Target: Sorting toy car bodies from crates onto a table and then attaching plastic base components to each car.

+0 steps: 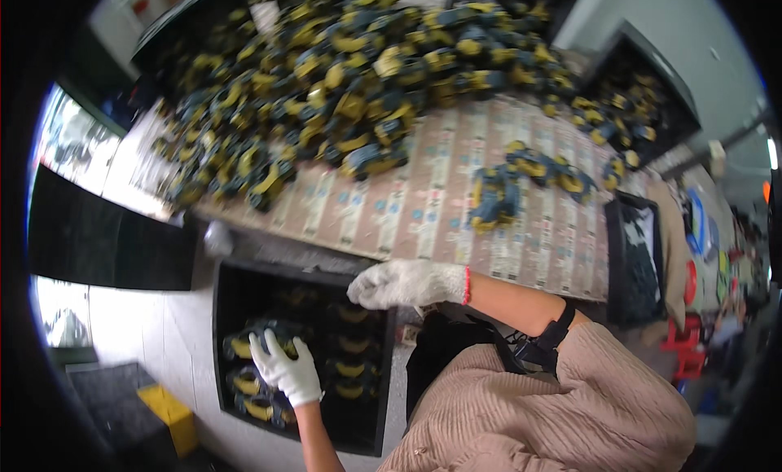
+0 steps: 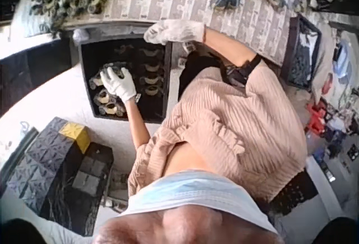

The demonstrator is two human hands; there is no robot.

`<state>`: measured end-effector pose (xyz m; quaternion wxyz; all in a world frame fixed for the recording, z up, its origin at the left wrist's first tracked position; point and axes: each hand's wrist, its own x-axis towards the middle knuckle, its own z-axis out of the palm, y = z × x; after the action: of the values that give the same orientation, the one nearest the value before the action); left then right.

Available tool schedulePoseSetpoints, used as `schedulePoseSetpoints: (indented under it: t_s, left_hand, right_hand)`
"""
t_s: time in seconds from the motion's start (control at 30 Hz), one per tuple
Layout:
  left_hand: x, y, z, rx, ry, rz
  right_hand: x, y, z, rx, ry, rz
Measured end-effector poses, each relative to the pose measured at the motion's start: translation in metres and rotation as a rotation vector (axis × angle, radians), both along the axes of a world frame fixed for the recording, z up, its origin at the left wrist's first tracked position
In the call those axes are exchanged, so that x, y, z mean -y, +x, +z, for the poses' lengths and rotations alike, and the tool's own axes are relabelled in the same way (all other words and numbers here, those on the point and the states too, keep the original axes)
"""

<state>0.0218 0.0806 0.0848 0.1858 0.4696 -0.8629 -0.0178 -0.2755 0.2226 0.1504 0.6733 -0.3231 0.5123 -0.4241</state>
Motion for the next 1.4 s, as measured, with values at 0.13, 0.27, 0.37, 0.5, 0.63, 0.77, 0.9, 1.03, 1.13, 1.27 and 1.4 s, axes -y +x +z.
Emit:
schedulePoseSetpoints:
  t_s: [0.13,0.27,0.37,0.5,0.63,0.77,0.9,1.03,1.13,1.27,1.4]
  left_hand:
    - [-0.066,-0.047,0.016,-0.123,-0.014,-0.245]
    - [-0.135,-0.120,0.035,-0.280,0.229,-0.509]
    - [-0.175,-0.185,0.025,-0.374,0.406,-0.687]
    - [-0.193,-0.281,-0.036,-0.477,0.506,-0.684]
    - [-0.198,-0.383,-0.098,-0.434,0.493,-0.600]
    - [-0.184,-0.433,-0.117,-0.230,0.776,-0.496]
    - [-0.190,-0.454,-0.129,-0.197,1.264,-0.371]
    - [-0.201,-0.463,-0.133,-0.233,1.215,-0.307]
    - [-0.204,-0.459,-0.132,-0.337,1.236,-0.264]
    - [-0.206,-0.467,-0.115,-0.310,1.504,-0.260]
    - [-0.220,-0.460,-0.102,-0.307,1.531,-0.218]
  right_hand:
    - [-0.095,-0.079,0.003,-0.272,0.235,-0.809]
    - [-0.207,-0.155,-0.027,-0.886,0.314,-1.220]
    - [-0.290,-0.226,-0.069,-1.520,0.418,-1.006]
    - [-0.279,-0.275,-0.066,-1.655,0.424,-0.764]
    - [-0.281,-0.313,-0.106,-1.855,0.446,-0.574]
    - [-0.271,-0.290,-0.073,-1.563,0.665,-0.414]
    - [-0.323,-0.266,-0.079,-1.627,0.496,-0.575]
    - [-0.367,-0.272,-0.067,-1.589,0.456,-0.677]
    - [-0.400,-0.314,-0.075,-1.709,0.497,-0.757]
    - [-0.417,-0.346,-0.093,-1.209,0.535,-0.702]
    - [-0.413,-0.324,-0.096,-1.191,0.508,-0.631]
